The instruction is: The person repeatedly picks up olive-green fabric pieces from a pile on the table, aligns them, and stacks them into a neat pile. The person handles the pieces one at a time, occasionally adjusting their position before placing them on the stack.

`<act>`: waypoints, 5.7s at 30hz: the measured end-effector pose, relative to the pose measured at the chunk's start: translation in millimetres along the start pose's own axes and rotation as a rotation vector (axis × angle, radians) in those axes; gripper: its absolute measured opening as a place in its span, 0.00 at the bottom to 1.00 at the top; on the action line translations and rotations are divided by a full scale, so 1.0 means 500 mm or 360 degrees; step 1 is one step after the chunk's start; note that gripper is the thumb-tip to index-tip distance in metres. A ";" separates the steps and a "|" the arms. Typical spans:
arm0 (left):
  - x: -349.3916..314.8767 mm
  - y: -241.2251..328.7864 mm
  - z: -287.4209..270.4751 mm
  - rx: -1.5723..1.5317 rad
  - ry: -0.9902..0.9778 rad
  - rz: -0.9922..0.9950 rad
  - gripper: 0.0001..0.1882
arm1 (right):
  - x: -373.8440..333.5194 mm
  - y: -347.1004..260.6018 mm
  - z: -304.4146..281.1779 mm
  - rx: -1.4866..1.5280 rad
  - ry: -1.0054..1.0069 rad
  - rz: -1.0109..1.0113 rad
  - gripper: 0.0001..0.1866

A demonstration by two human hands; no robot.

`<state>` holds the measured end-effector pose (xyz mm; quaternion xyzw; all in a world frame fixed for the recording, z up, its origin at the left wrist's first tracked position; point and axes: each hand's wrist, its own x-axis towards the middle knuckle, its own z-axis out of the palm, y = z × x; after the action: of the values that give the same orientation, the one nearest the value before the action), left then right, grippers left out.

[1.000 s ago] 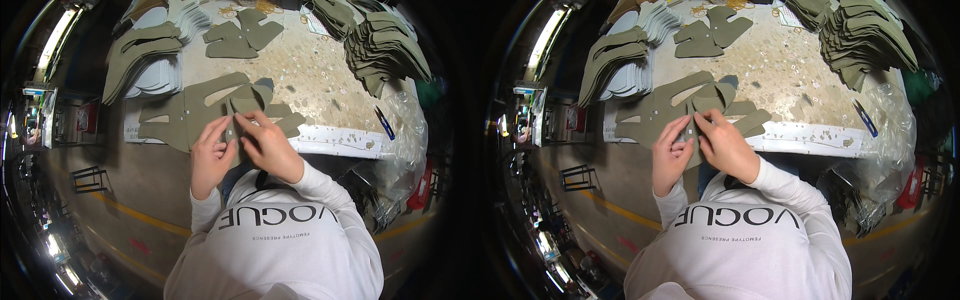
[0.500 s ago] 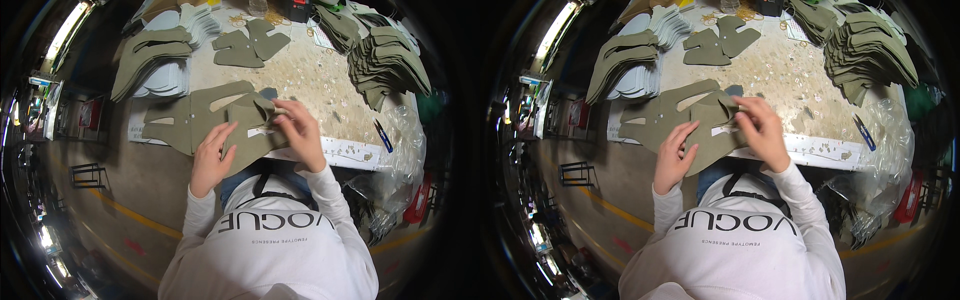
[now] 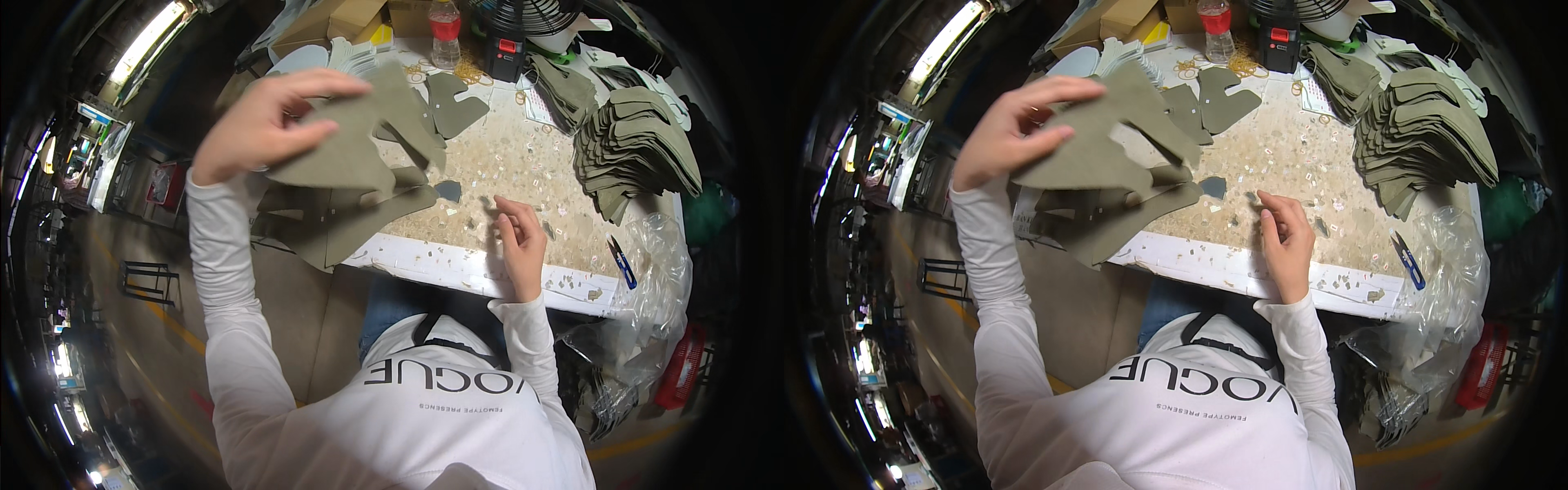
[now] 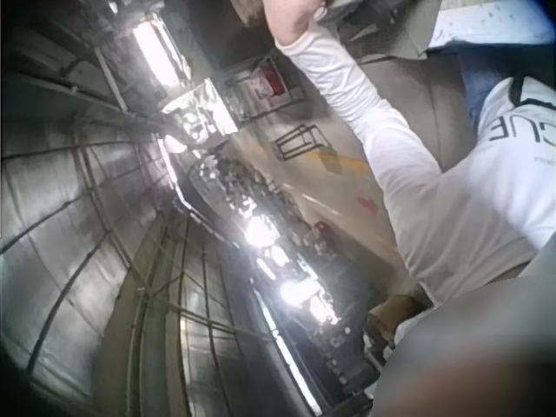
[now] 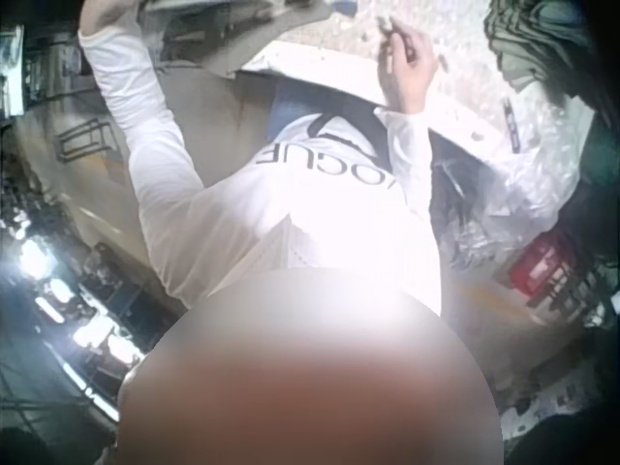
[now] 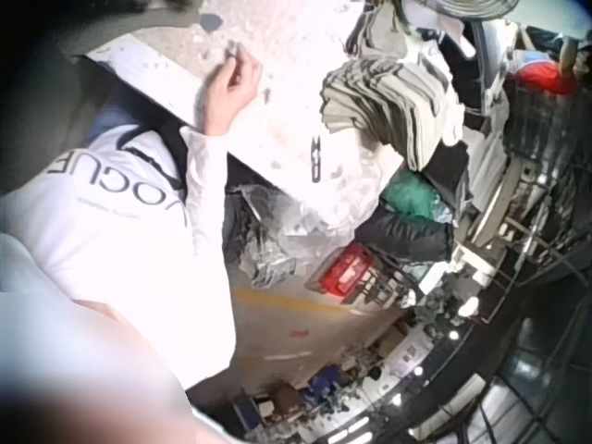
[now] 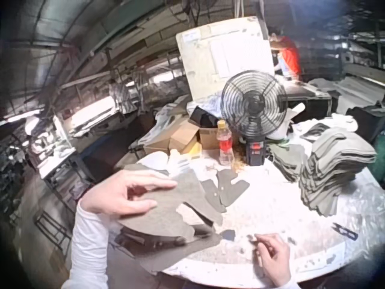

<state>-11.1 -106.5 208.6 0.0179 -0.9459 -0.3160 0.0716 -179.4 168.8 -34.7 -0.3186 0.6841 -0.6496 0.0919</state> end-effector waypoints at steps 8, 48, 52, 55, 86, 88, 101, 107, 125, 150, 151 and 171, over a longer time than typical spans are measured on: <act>-0.136 -0.223 -0.142 -0.0694 0.0619 -0.0466 0.28 | -0.002 -0.010 0.001 -0.0017 -0.0012 -0.0033 0.14; -0.164 -0.067 0.340 -0.0935 0.0854 -0.0770 0.25 | -0.089 -0.082 0.082 0.0752 -0.1082 0.0503 0.15; -0.141 0.003 0.352 -0.1034 0.0884 -0.0373 0.30 | -0.102 -0.098 0.164 0.1800 -0.1420 0.0881 0.30; -0.141 0.049 0.372 -0.1162 0.0833 -0.0321 0.33 | -0.069 -0.088 0.172 0.2425 -0.1311 0.1085 0.40; -0.293 -0.107 0.369 0.0573 0.0821 -0.1022 0.17 | -0.011 -0.070 -0.195 0.0040 0.0322 0.0028 0.23; -0.304 -0.108 0.389 0.0612 0.0896 -0.0992 0.17 | -0.016 -0.072 -0.154 -0.0519 -0.0005 -0.0183 0.23; -0.340 -0.098 0.348 0.0503 0.0708 -0.0798 0.19 | -0.037 -0.028 -0.041 -0.1625 -0.0745 -0.0388 0.33; -0.353 -0.130 0.338 0.0374 0.0712 -0.0680 0.21 | -0.038 -0.029 -0.038 -0.1596 -0.0714 -0.0391 0.33; -0.348 -0.194 0.297 -0.0195 0.0912 -0.0528 0.09 | -0.058 -0.063 -0.068 -0.1082 -0.0637 -0.0421 0.25; -0.114 0.017 0.557 -0.0231 0.0377 0.0096 0.08 | -0.124 -0.076 -0.092 -0.0916 -0.0509 -0.0576 0.17; -0.119 0.020 0.552 -0.0205 0.0408 0.0056 0.08 | -0.126 -0.080 -0.096 -0.0906 -0.0546 -0.0587 0.17; -0.132 -0.061 0.439 0.0497 0.0818 -0.0537 0.15 | -0.068 -0.089 0.004 -0.0971 -0.0827 -0.0572 0.21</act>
<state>21.5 4.9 8.5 0.2638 -0.9176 -0.1601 0.2505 -137.8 188.2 -2.7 -0.5980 0.7324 -0.3220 0.0480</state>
